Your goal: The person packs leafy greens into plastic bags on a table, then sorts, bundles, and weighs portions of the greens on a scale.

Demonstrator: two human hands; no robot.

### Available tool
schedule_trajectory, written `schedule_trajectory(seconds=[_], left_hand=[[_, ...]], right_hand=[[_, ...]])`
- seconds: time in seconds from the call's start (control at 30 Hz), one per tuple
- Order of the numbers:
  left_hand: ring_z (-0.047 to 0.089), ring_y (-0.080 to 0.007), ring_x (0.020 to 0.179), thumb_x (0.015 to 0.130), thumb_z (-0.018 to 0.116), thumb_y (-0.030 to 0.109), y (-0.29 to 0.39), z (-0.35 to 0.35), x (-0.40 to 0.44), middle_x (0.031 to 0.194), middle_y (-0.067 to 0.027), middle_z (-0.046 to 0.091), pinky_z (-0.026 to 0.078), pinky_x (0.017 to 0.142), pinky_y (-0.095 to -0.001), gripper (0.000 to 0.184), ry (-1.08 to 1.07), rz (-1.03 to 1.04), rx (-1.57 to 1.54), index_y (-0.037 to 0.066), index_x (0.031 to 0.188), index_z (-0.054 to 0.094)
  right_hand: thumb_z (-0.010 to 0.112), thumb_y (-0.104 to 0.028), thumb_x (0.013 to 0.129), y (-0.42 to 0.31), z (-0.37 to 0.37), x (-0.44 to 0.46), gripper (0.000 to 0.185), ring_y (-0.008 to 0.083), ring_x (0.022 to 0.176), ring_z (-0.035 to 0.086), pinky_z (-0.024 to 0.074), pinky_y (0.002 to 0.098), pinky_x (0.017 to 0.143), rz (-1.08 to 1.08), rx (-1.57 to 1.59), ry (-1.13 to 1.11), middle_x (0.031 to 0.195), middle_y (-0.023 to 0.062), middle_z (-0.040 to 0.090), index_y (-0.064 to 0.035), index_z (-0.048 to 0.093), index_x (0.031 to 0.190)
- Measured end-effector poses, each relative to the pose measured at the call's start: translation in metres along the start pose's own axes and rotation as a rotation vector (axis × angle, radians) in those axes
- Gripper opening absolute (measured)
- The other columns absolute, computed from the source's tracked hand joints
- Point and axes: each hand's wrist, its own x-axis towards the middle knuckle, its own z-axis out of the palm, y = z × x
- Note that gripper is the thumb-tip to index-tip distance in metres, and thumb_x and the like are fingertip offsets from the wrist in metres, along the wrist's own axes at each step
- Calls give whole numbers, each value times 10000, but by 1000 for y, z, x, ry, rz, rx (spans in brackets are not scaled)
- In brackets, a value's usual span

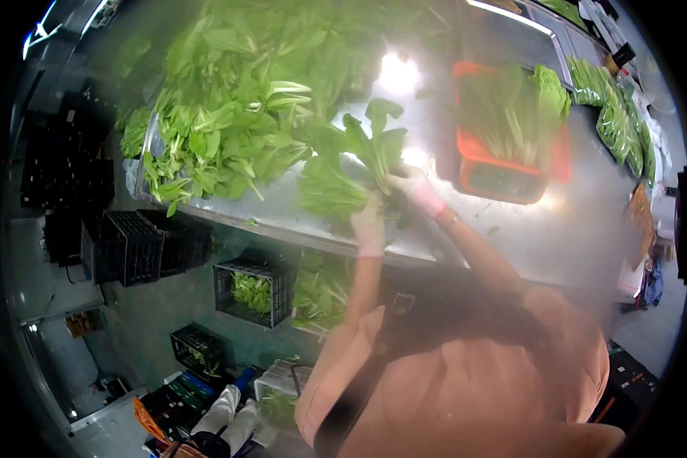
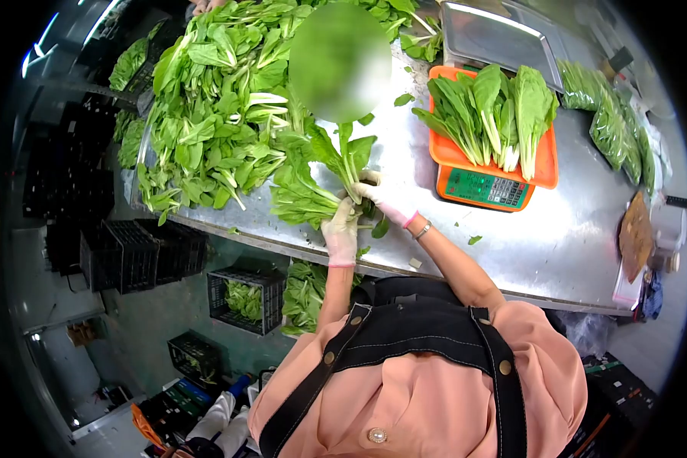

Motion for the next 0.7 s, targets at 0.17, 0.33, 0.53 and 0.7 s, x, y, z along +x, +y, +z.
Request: schedule_trajectory(seconds=[0.17, 0.33, 0.53, 0.7], left_hand=[[580, -170, 875, 822, 596, 17, 1, 3, -4, 1002, -95, 589, 486, 769, -306, 286, -32, -10, 13, -53, 1095, 548], [586, -163, 849, 815, 603, 10, 11, 12, -11, 962, -80, 599, 487, 757, -302, 218, -1, -2, -114, -36, 1024, 568], [597, -155, 787, 811, 603, 3, 11, 10, -12, 916, -75, 612, 497, 728, -286, 215, -18, 48, -95, -27, 1021, 565], [596, -152, 784, 807, 607, 2, 14, 12, -17, 933, -84, 611, 492, 716, -273, 241, 18, 65, -66, -36, 1041, 563]], right_hand=[[604, -180, 827, 7, -1, 1, 387, 111, 875, 550, 448, 255, 795, -28, -5, -14, 1003, 70, 611, 54, 541, 1129], [603, -178, 828, -3, 3, -5, 366, 100, 851, 545, 448, 250, 777, -24, -41, -11, 977, 56, 611, 43, 552, 1115], [599, -203, 836, 4, 5, -5, 344, 77, 783, 527, 440, 235, 728, -51, 4, -29, 915, 22, 608, 20, 567, 1096], [591, -218, 846, 9, 5, -5, 337, 85, 790, 531, 439, 237, 727, -30, 2, -42, 916, 21, 609, 13, 570, 1091]])
